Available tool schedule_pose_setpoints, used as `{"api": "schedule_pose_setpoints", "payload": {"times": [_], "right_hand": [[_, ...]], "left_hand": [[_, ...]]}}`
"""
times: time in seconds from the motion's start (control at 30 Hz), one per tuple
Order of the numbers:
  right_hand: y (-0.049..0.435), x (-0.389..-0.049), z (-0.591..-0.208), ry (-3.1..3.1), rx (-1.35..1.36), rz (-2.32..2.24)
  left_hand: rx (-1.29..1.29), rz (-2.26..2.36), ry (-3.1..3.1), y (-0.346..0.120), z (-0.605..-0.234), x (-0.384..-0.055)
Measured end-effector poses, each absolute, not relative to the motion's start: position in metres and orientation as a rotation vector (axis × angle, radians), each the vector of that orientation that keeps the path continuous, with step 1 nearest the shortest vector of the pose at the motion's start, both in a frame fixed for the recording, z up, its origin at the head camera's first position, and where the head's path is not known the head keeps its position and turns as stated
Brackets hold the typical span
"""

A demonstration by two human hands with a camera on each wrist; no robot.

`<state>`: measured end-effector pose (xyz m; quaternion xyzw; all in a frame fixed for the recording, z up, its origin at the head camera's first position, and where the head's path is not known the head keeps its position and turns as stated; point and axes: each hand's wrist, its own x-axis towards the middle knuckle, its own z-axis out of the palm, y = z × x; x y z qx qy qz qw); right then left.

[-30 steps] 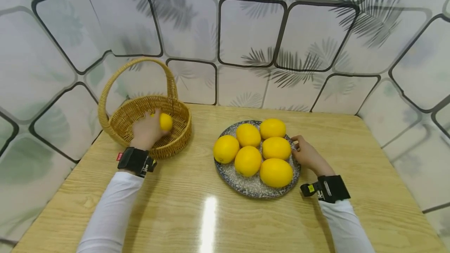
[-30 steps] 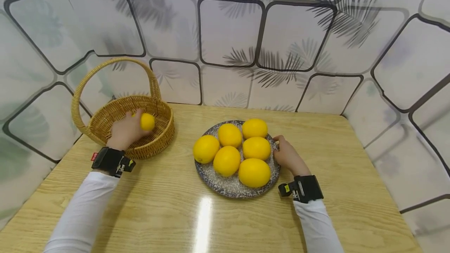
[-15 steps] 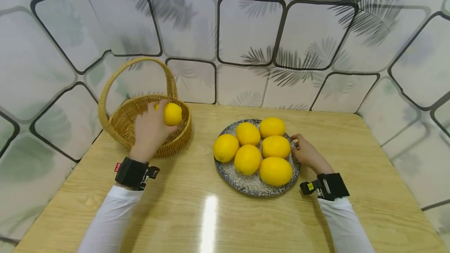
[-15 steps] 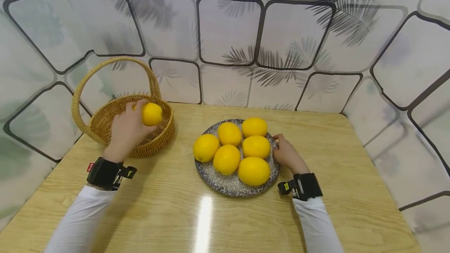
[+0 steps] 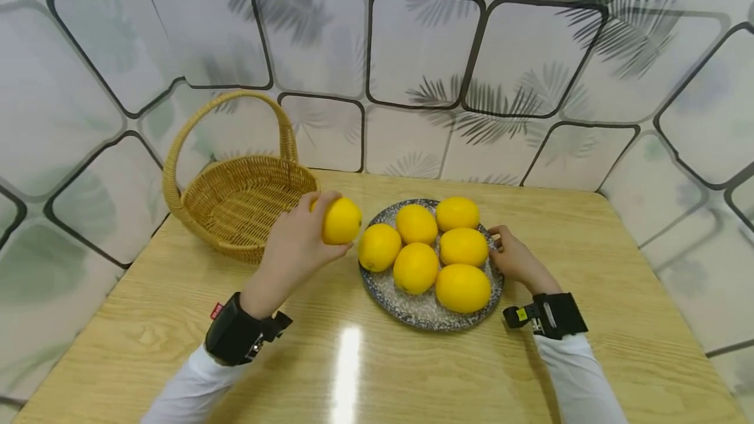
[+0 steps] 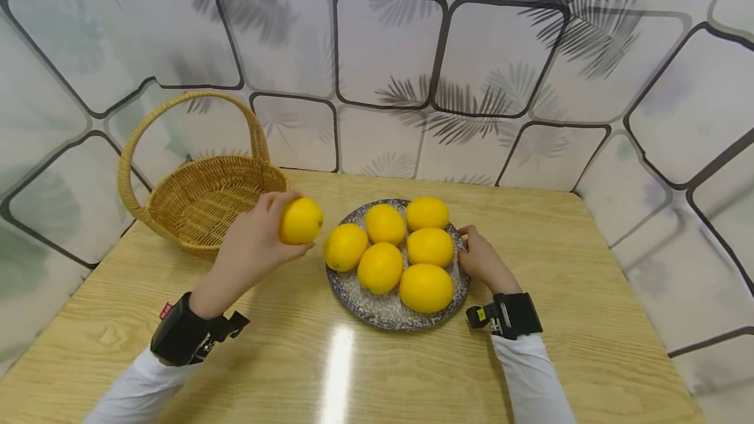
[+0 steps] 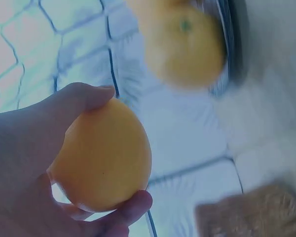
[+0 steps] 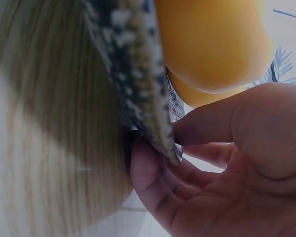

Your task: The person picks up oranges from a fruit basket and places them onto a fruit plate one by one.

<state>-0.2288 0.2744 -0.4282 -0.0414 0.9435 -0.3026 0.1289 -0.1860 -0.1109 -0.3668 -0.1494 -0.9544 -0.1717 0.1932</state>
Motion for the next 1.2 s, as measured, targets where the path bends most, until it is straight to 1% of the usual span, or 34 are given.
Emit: {"api": "schedule_pose_setpoints", "payload": {"times": [0.27, 0.7, 1.2], "right_hand": [[0.274, -0.229, -0.427, 2.742, -0.104, -0.895], [0.275, -0.228, -0.426, 2.748, -0.122, -0.894], [0.279, -0.229, -0.428, 2.734, -0.12, -0.915]], "left_hand": [[-0.59, -0.463, -2.718, -0.075, -0.384, -0.165], [-0.774, -0.352, -2.808, -0.042, -0.398, -0.141], [-0.929, -0.196, -2.787, -0.026, -0.425, -0.135]]}}
